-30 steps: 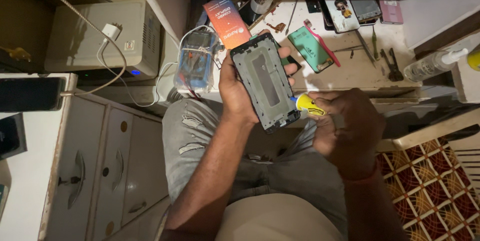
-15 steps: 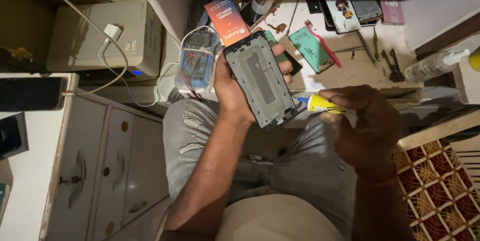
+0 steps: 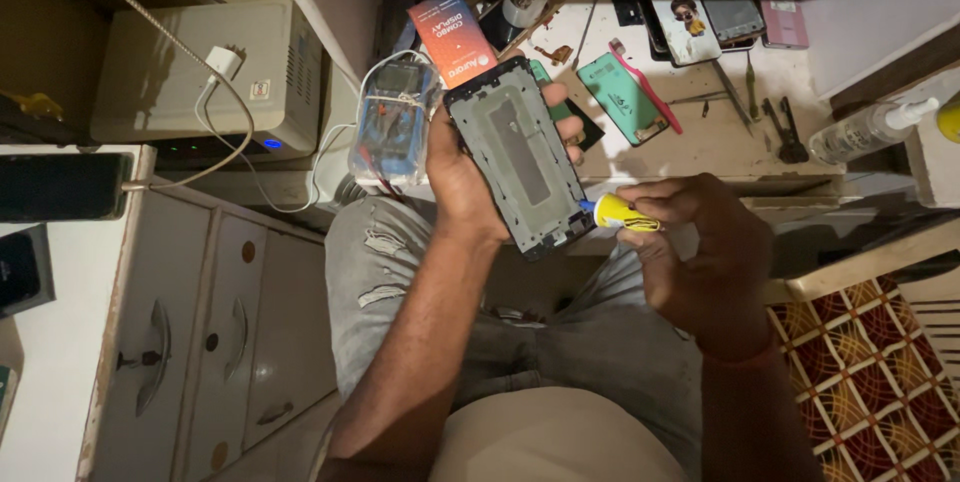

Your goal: The person applies adhesive to a smartphone chassis, then handles a replacement display module, peeling protective film and comparing it with another screen. The person then places the display into the chassis and applies more adhesive to the internal frame.

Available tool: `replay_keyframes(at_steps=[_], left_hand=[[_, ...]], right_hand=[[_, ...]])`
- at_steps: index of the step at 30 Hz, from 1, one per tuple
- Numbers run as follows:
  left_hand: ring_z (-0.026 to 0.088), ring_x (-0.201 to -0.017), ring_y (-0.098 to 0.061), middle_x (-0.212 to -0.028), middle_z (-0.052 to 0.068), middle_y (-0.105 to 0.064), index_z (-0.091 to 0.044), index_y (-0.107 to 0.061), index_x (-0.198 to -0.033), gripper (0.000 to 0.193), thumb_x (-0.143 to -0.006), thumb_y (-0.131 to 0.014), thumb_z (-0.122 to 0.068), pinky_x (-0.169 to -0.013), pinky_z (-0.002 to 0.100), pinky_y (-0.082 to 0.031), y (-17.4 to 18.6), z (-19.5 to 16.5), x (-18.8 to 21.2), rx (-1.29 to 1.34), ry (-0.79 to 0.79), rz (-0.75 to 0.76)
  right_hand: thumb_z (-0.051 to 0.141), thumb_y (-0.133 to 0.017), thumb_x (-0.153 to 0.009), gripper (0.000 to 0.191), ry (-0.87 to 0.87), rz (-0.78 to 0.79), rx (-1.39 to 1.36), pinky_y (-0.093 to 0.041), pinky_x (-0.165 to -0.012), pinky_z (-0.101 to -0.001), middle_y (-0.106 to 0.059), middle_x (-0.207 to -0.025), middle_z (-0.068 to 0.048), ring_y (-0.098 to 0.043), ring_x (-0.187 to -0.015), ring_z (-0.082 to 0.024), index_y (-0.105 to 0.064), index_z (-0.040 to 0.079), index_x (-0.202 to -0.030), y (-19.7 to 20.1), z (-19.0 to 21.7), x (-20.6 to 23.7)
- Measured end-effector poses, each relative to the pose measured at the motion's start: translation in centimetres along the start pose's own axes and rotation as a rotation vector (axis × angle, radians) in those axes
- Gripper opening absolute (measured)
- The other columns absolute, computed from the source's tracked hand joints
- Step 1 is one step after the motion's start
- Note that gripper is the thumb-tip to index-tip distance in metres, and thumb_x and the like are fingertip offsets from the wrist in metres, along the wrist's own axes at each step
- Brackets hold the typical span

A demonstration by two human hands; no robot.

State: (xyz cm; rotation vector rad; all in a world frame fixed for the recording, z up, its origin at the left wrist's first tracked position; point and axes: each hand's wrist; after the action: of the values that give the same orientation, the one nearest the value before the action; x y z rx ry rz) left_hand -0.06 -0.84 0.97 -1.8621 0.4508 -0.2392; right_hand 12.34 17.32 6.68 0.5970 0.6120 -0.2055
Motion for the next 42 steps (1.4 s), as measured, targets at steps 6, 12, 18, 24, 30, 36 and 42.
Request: replay_keyframes(at_steps=[6, 12, 18, 24, 30, 36, 42], left_hand=[[0.041, -0.106, -0.069, -0.131, 0.025, -0.066, -0.002, -0.054, -0.142, 0.079, -0.105, -0.025, -0.066, -0.088, 0.056, -0.057, -0.1, 0.0, -0.2, -0.038, -0.029, 0.005], [0.04, -0.104, -0.068, -0.129, 0.024, -0.066, 0.001, -0.055, -0.14, 0.081, -0.106, -0.025, -0.066, -0.087, 0.055, -0.057, 0.1, -0.1, -0.1, 0.0, -0.025, -0.019], [0.041, -0.106, -0.068, -0.13, 0.025, -0.066, -0.002, -0.053, -0.145, 0.079, -0.105, -0.028, -0.065, -0.089, 0.056, -0.055, 0.2, -0.1, -0.1, 0.023, -0.04, 0.001], [0.041, -0.106, -0.068, -0.13, 0.024, -0.065, -0.005, -0.05, -0.147, 0.079, -0.104, -0.026, -0.068, -0.088, 0.056, -0.056, 0.2, 0.1, -0.2, 0.01, -0.047, -0.025], [0.041, -0.104, -0.067, -0.129, 0.025, -0.065, -0.004, -0.05, -0.147, 0.075, -0.107, -0.025, -0.062, -0.089, 0.058, -0.055, 0.0, 0.4, -0.4, -0.004, -0.031, -0.024], [0.042, -0.103, -0.067, -0.127, 0.024, -0.066, -0.007, -0.051, -0.146, 0.074, -0.107, -0.024, -0.065, -0.087, 0.057, -0.055, -0.2, 0.3, -0.2, 0.092, -0.02, 0.039], [0.044, -0.105, -0.064, -0.128, 0.024, -0.065, -0.008, -0.05, -0.146, 0.078, -0.109, -0.021, -0.071, -0.088, 0.057, -0.054, 1.2, 0.2, -0.2, 0.158, -0.021, 0.129]], right_hand=[[0.0, -0.078, -0.092, 0.023, 0.098, -0.014, 0.007, -0.061, -0.078, -0.0275, -0.075, -0.107, -0.01, -0.076, -0.089, -0.017, -0.062, 0.005, -0.107, 0.3, -1.3, 0.2], [0.003, -0.074, -0.109, 0.015, -0.162, -0.215, -0.501, -0.059, -0.079, -0.0286, -0.073, -0.11, -0.014, -0.074, -0.096, -0.018, -0.065, 0.003, -0.12, 1.6, -4.3, 2.1], [0.01, -0.074, -0.108, 0.018, -0.156, -0.166, -1.174, -0.061, -0.082, -0.0308, -0.073, -0.11, -0.015, -0.075, -0.099, -0.019, -0.065, 0.005, -0.123, 3.4, -6.9, 2.4], [0.017, -0.073, -0.103, 0.024, -0.054, 0.05, -1.194, -0.065, -0.083, -0.0328, -0.075, -0.11, -0.017, -0.077, -0.099, -0.02, -0.067, 0.008, -0.124, 5.1, -5.9, 1.4], [0.009, -0.074, -0.097, 0.023, -0.236, -0.057, -0.682, -0.065, -0.087, -0.0317, -0.075, -0.107, -0.016, -0.076, -0.098, -0.02, -0.065, 0.003, -0.117, 2.8, -3.7, 1.5], [0.004, -0.074, -0.102, 0.024, -0.143, -0.084, -0.823, -0.065, -0.095, -0.0338, -0.073, -0.116, -0.012, -0.075, -0.109, -0.022, -0.064, 0.007, -0.124, 1.7, -3.7, 1.1], [0.012, -0.071, -0.103, 0.02, -0.231, -0.148, -1.53, -0.059, -0.102, -0.0357, -0.074, -0.121, -0.016, -0.073, -0.112, -0.026, -0.067, 0.005, -0.121, 3.6, -5.8, 1.7]])
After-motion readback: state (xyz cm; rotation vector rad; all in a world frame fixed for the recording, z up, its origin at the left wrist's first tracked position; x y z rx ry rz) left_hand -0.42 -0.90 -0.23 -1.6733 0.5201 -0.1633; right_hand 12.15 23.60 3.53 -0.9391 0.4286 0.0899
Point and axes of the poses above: each hand's wrist, its own x-axis away from the middle knuckle, its own y-axis out of the back of the hand, z = x × y
